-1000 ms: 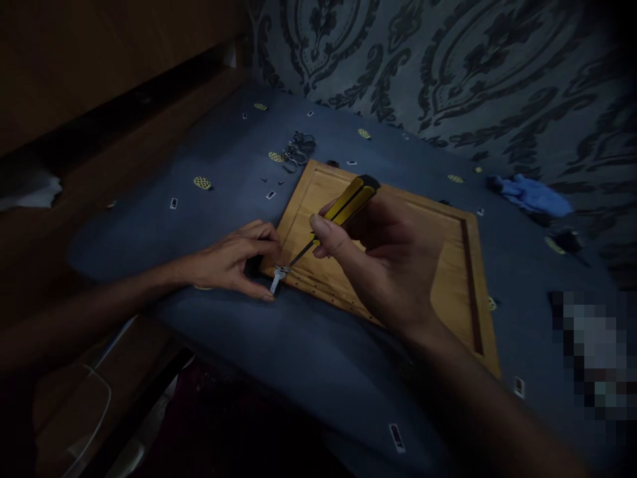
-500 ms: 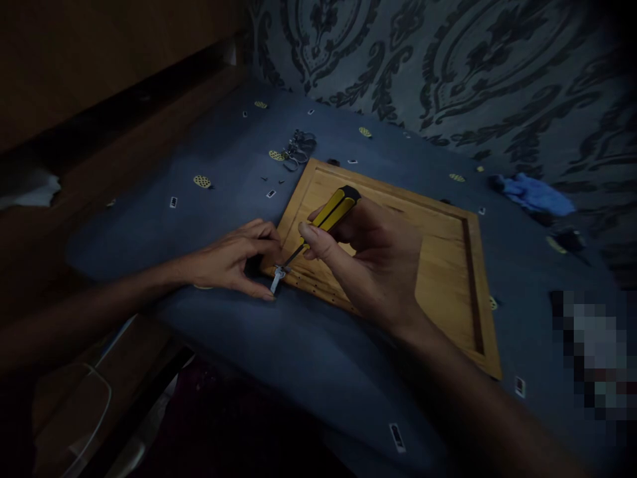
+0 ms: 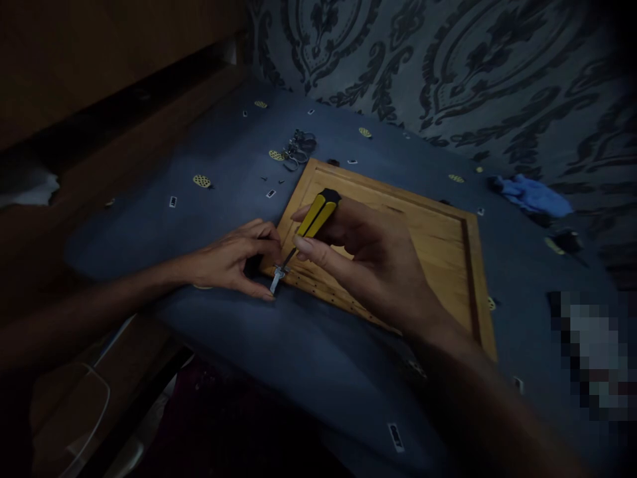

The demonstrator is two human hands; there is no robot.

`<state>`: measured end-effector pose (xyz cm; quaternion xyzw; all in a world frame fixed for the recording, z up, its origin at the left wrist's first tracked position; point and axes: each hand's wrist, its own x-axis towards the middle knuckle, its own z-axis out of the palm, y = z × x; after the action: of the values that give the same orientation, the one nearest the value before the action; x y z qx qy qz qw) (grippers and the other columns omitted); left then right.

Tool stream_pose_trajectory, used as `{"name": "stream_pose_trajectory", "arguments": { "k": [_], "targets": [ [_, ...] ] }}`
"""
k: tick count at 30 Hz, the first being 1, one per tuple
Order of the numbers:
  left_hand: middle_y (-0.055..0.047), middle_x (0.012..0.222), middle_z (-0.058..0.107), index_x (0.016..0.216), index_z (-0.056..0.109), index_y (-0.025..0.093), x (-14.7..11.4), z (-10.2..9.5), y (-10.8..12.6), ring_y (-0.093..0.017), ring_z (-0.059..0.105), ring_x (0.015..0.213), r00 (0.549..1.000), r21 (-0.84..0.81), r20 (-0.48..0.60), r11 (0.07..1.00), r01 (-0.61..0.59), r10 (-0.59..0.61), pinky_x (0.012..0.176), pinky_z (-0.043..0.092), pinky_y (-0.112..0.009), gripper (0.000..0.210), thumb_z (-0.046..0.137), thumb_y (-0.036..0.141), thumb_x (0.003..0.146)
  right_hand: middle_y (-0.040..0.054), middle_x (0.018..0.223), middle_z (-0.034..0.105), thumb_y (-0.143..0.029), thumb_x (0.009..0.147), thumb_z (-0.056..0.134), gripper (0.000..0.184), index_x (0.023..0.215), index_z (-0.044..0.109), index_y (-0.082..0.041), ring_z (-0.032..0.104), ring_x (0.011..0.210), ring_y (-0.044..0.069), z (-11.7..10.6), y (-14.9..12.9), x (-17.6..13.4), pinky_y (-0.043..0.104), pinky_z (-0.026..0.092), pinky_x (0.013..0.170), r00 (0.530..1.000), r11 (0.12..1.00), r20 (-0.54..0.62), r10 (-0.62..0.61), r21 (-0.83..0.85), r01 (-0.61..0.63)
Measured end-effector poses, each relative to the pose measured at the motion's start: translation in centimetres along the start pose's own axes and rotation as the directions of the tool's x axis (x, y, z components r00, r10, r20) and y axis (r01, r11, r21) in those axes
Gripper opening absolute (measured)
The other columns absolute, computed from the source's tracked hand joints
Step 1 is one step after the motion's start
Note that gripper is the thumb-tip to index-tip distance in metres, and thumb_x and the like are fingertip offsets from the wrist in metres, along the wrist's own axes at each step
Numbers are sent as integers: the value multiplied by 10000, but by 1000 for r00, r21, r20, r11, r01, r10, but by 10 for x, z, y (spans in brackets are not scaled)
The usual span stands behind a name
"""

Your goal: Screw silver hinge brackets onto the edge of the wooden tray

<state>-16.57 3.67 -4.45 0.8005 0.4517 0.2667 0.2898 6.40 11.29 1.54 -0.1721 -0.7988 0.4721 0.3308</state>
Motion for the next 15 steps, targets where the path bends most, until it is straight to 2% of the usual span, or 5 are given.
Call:
{"name": "stream_pose_trajectory", "arguments": {
  "k": [2,4,10,15],
  "targets": [
    [-51,1118,641,1090,730,262,0,1,-1,-284,564,1155,1000,4,-5,1000,-6,6,991,496,-415,440,819,641,885,5,815,737,-437,956,804,204,869,728,-269,735,758,210,-2,-3,1,366,645,669,999,1000,38,-11,-12,12],
    [-51,1100,643,1076,729,262,-1,2,-1,-293,571,1156,1000,0,-12,1000,-15,15,993,497,-431,434,818,640,882,2,783,719,-449,955,803,232,835,713,-272,705,719,206,-2,-3,2,372,621,649,999,997,28,-34,-61,35],
    [-43,1033,610,1048,738,231,-1,3,0,-261,576,1039,999,-9,-38,999,-35,34,905,485,-396,428,782,636,917,11,806,714,-426,997,756,211,874,692,-267,683,720,208,5,0,7,385,577,650,997,990,76,-33,-132,43],
    [-58,1102,635,1048,742,243,0,2,2,-277,570,1087,999,-16,-27,1000,-20,19,939,484,-410,435,783,653,907,7,787,712,-432,995,757,207,868,687,-283,672,706,215,6,1,9,389,564,609,997,987,68,-36,-153,46]
  ]
}}
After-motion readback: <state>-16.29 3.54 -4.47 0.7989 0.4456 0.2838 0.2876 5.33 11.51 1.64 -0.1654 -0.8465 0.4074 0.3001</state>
